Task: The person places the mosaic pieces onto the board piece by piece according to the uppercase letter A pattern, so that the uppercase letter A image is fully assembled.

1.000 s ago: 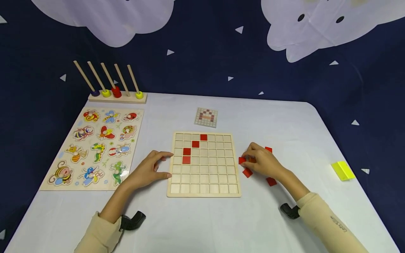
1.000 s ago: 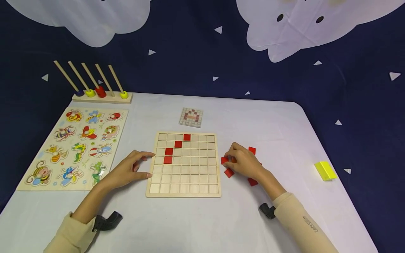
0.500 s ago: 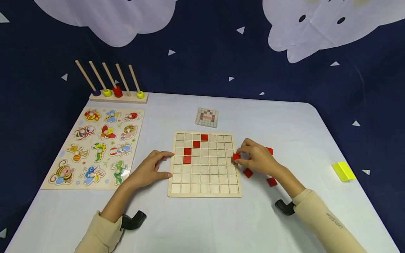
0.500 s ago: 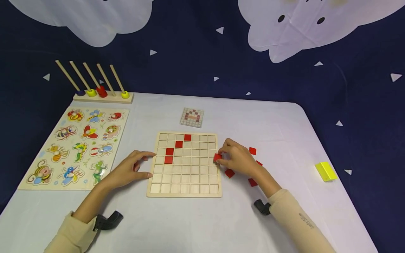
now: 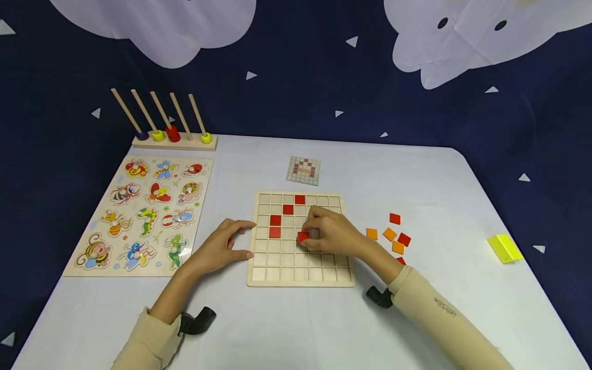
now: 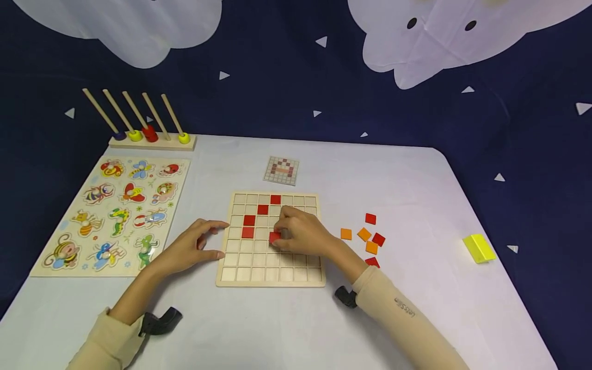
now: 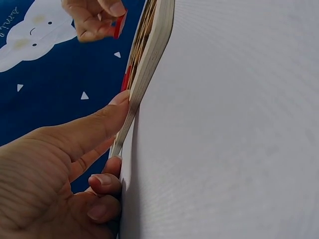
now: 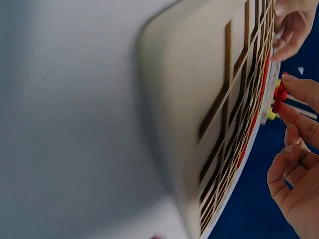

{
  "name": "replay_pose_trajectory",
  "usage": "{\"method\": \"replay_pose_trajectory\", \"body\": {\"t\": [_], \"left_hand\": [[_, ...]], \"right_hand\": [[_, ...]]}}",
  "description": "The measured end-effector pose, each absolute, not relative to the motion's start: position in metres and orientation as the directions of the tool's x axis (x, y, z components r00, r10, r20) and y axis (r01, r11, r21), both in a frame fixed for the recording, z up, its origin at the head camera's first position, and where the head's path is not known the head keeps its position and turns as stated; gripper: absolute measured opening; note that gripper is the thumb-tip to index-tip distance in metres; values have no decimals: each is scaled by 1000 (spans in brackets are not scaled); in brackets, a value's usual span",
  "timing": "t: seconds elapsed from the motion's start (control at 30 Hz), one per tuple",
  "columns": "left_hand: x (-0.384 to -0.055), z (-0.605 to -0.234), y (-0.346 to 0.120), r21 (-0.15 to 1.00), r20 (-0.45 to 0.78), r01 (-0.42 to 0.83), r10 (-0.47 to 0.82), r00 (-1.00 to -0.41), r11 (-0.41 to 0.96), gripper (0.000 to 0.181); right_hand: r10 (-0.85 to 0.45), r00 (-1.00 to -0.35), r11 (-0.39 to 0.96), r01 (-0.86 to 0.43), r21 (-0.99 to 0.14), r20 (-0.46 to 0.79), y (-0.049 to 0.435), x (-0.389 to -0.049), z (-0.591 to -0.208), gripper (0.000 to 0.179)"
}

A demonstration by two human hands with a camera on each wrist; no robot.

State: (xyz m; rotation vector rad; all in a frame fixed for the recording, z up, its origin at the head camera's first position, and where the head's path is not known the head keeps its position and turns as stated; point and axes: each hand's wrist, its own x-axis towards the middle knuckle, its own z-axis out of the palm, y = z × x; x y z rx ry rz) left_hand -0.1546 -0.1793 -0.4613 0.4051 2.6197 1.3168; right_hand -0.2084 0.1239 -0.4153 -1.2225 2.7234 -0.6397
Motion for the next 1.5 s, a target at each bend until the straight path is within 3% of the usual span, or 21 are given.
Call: {"method": "replay_pose_trajectory", "body": {"t": [0.23,0.43,0.77,1.13,1.5], "left_hand": [[-155,-460,-179,805,-32,166,321,-946,569,64],[-155,-460,-179,805,-35,165,322,-946,571,64],[-156,-461,-178,811,-35,161,321,-946,563,64],[-156,-459,-178,810,-29,168,324,-946,562,64],[-153,-460,-179,805,-35,162,317,-948,571,63]], "right_hand": [[-779,-623,556,-739,-381,71,95,-204,-415,24],[-786,-615,555,-749,-362,67,77,-202,-418,24],[-759,-651,604,-714,-353,18,63,-197,-424,22],[-721,-693,630,-652,-421,-5,59,-195,-425,17],[-692,-720,635,-638,-435,47,86,-190,-410,29]]}}
